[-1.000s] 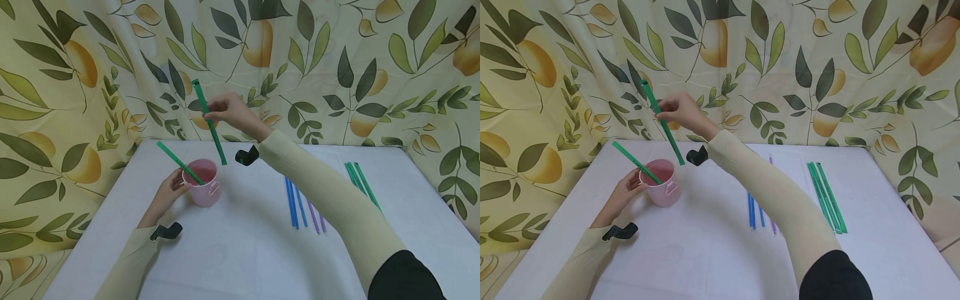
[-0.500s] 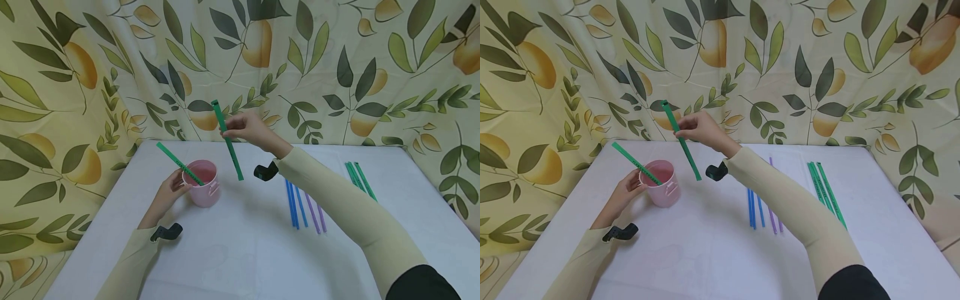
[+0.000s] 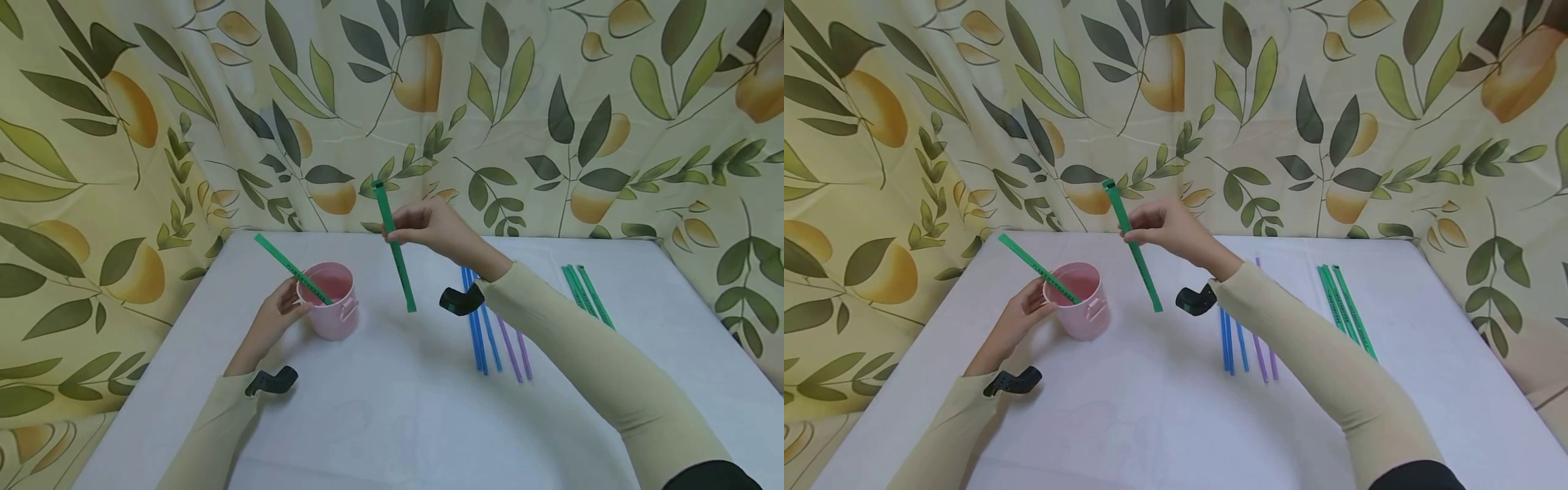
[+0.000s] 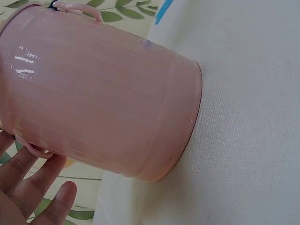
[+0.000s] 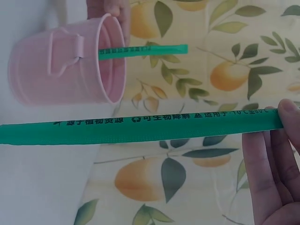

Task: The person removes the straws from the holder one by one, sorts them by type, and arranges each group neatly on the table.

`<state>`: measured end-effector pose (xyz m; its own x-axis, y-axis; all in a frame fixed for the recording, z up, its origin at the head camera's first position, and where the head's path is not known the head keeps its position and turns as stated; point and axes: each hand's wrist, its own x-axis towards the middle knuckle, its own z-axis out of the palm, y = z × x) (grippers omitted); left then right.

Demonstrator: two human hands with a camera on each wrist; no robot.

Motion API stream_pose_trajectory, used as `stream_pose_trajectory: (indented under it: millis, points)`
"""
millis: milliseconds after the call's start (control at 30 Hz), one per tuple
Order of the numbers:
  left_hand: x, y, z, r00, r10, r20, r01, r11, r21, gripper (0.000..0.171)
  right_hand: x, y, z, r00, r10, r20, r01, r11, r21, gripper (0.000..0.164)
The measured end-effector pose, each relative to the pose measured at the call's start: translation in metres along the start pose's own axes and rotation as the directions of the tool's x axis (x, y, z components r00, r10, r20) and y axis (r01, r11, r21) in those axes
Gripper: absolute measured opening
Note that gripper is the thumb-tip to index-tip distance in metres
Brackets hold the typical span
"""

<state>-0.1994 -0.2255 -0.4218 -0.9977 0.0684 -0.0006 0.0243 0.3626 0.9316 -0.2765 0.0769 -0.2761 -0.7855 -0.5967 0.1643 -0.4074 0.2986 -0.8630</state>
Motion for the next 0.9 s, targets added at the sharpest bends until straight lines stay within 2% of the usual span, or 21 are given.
stream_pose_trajectory:
  millis: [433,533,733,900]
  points:
    - [0.0,0.002,0.0,1.0,-0.002,0.002,0.002,1.0,0.028,0.065,-0.039,0.016,-0.026,0.999,0.054,-0.001,-0.054,0.999,0.0,0.023]
    - [-0.001,0.002,0.0,1.0,-0.003,0.001,0.003,1.0,0.029,0.065,-0.046,0.022,-0.034,0.996,0.088,-0.013,-0.089,0.996,-0.003,0.025]
    - [0.0,0.001,0.0,1.0,0.003,-0.003,-0.003,0.999,0.042,0.067,-0.062,0.035,-0.05,0.983,0.177,-0.046,-0.18,0.981,-0.077,0.028]
    - [0.0,0.001,-0.001,1.0,0.001,-0.004,-0.001,0.999,0.041,0.069,-0.074,0.048,-0.063,0.975,0.212,-0.065,-0.218,0.97,-0.106,0.03]
